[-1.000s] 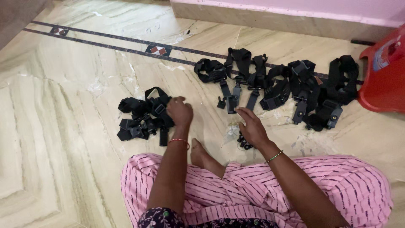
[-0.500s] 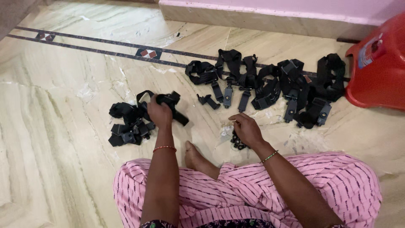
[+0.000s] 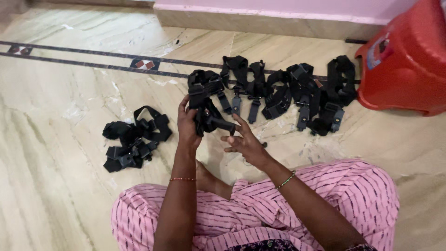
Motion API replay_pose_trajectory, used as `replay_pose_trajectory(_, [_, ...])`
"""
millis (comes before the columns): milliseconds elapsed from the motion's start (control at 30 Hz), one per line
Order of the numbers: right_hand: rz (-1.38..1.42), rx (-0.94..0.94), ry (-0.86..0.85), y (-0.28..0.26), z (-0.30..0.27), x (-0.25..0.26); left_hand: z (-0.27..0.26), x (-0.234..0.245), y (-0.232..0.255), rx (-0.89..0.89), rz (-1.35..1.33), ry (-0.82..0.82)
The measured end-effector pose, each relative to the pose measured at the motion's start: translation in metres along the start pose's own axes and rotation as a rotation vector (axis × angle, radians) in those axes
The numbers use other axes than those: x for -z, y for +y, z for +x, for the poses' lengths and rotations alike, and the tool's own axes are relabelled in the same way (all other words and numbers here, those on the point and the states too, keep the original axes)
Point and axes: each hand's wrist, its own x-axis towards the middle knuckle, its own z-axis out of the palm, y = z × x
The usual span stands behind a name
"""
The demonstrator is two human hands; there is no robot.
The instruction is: The person sits on the floor and assembles black straps by attaching small metal hardware pieces to them. They pick up straps and hardware, connect the parts by hand, and place the completed units into a growing pile.
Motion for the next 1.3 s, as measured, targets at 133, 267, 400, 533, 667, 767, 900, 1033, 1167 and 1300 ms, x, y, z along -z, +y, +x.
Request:
replay_pose_trajectory(133, [-0.378, -0.031, 0.148, -0.037, -0.009, -0.017, -0.022, -0.025, -0.003, 0.102, 0.266, -0.083])
replay_pose_trajectory(267, [-0.411, -0.128, 0.173, -0.077, -0.018, -0.004, -0.024, -0.024, 0.001, 0.303, 0.322, -0.123])
replay_pose_trajectory(400, [-0.378, -0.094, 0.220, -0.111, -0.016, 0.037, -0.009, -0.008, -0.011, 0.190, 0.562, 0.041])
replay_pose_trajectory(533, [-0.276, 0.109, 0.381, -0.125, -0.004, 0.073, 0.001, 0.012, -0.029, 0.134, 0.671, 0.173])
replay_pose_trajectory(667, [-0.010, 0.379, 0.499, -0.111, 0.011, 0.109, 0.003, 0.025, -0.042, 0.081, 0.906, 0.242])
replay_pose_trajectory(767, [0.052, 0.447, 0.562, -0.080, 0.026, 0.144, 0.003, 0.027, -0.044, 0.047, 1.026, 0.284])
replay_pose_trajectory(900, [0.140, 0.174, 0.740, -0.004, 0.054, 0.196, 0.004, 0.028, -0.049, 0.045, 1.073, 0.297])
replay_pose_trajectory(1033, [0.048, -0.161, 0.888, 0.067, 0.059, 0.234, 0.004, 0.039, -0.060, 0.049, 1.185, 0.272])
replay_pose_trajectory(1167, [-0.477, -0.185, 0.929, 0.078, 0.050, 0.235, 0.015, 0.052, -0.071, -0.045, 1.265, 0.296])
replay_pose_trajectory(1300, [-1.116, -0.101, 1.011, 0.070, 0.037, 0.196, 0.020, 0.076, -0.079, -0.185, 1.376, 0.559])
